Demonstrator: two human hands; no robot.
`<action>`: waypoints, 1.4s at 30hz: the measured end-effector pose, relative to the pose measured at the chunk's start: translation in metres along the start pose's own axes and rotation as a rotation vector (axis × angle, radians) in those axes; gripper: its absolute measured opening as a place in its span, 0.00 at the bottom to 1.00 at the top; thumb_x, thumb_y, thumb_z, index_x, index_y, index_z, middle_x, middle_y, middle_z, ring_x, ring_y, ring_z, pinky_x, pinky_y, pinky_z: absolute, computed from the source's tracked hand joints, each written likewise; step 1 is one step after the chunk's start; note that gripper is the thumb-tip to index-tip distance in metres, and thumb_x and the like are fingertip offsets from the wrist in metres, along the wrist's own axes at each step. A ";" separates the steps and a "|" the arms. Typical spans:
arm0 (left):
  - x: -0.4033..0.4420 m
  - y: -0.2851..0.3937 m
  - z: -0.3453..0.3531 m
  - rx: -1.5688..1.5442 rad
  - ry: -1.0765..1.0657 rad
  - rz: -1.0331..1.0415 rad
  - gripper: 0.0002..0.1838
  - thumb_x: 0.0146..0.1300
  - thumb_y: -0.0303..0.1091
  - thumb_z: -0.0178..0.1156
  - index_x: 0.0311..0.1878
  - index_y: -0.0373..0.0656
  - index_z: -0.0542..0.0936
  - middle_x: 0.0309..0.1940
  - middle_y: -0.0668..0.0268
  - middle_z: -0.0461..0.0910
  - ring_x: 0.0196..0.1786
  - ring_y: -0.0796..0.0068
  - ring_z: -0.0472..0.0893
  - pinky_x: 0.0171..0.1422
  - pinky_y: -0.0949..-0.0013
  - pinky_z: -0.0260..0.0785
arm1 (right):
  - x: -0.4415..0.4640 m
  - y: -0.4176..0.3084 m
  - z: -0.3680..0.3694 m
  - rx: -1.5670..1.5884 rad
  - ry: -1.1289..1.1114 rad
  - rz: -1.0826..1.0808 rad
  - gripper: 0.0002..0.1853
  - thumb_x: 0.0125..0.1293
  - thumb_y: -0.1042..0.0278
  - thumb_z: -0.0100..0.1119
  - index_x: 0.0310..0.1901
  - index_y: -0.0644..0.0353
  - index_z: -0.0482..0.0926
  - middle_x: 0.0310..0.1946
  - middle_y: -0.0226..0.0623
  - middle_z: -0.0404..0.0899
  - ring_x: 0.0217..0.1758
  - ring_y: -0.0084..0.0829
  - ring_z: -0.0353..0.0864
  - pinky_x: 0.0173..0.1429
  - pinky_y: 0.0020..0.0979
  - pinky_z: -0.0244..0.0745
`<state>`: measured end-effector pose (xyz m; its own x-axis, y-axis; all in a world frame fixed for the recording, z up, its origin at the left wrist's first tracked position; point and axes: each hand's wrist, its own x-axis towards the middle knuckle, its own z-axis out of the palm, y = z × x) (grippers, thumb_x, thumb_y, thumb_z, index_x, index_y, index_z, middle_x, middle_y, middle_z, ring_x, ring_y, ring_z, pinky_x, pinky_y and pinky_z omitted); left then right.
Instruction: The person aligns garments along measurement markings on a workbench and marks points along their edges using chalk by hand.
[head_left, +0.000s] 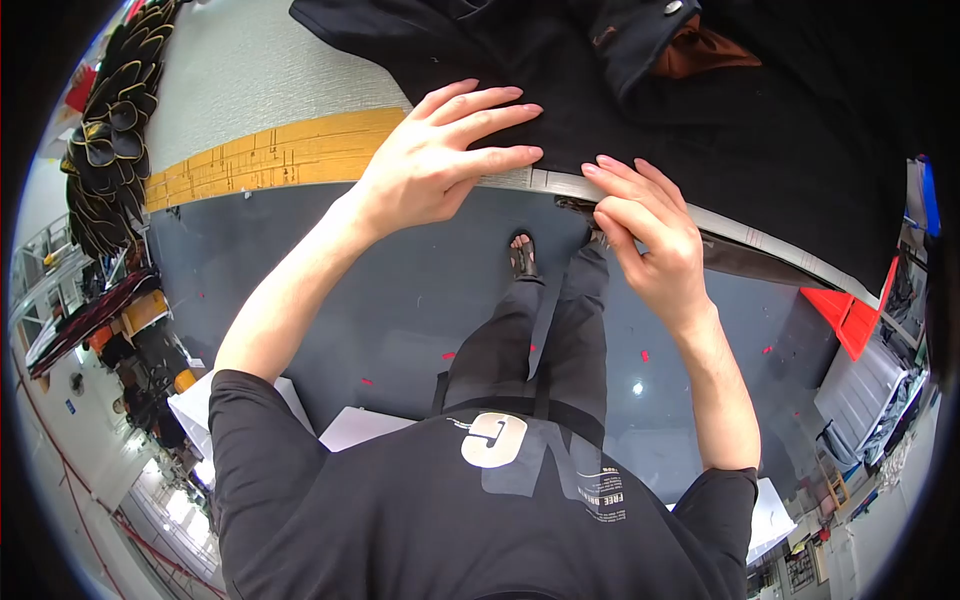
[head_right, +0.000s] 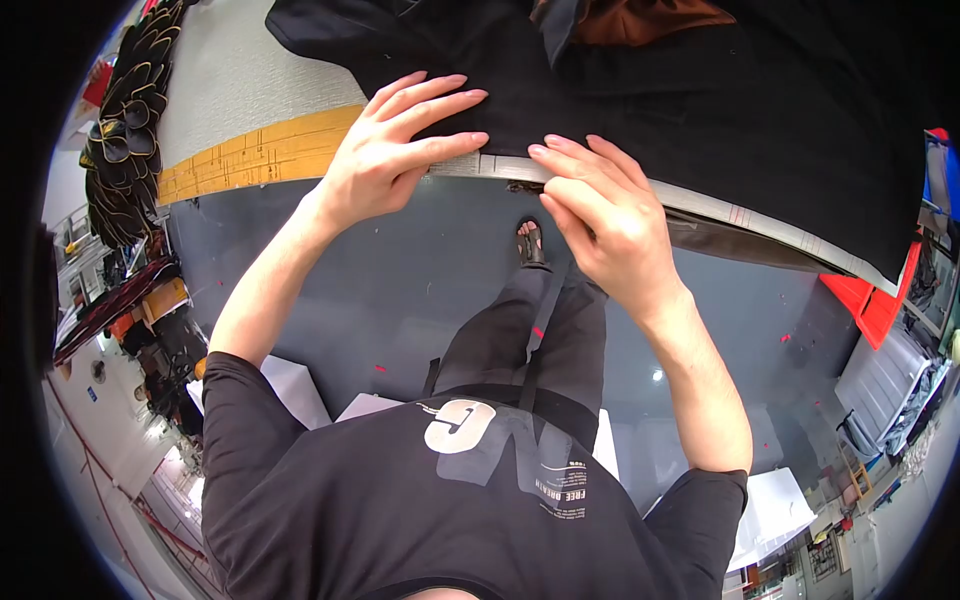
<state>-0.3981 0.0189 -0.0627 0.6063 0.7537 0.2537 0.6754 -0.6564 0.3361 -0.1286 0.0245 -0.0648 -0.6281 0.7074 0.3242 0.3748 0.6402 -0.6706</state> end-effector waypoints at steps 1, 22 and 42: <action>-0.001 0.000 0.000 0.002 -0.001 -0.005 0.23 0.52 0.22 0.61 0.52 0.56 0.82 0.63 0.67 0.74 0.68 0.64 0.70 0.73 0.52 0.59 | 0.000 -0.001 0.001 -0.003 0.003 0.008 0.02 0.60 0.79 0.61 0.33 0.63 0.78 0.50 0.39 0.83 0.61 0.39 0.79 0.67 0.44 0.67; -0.001 0.001 0.003 0.024 0.051 0.015 0.22 0.50 0.22 0.62 0.49 0.54 0.83 0.60 0.68 0.76 0.66 0.64 0.72 0.71 0.53 0.62 | -0.001 -0.003 0.000 0.005 0.013 0.018 0.02 0.60 0.79 0.61 0.35 0.63 0.79 0.51 0.40 0.83 0.61 0.40 0.78 0.69 0.45 0.65; 0.010 0.019 -0.005 0.073 -0.010 0.001 0.20 0.49 0.17 0.56 0.46 0.44 0.84 0.57 0.54 0.78 0.64 0.51 0.73 0.70 0.48 0.62 | -0.129 0.217 -0.272 -0.323 0.554 0.649 0.14 0.72 0.65 0.55 0.54 0.61 0.82 0.45 0.34 0.84 0.50 0.19 0.78 0.57 0.19 0.68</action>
<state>-0.3811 0.0145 -0.0494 0.6108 0.7532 0.2443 0.7035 -0.6578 0.2691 0.2195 0.1541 -0.0707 0.1590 0.9471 0.2786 0.7654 0.0600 -0.6408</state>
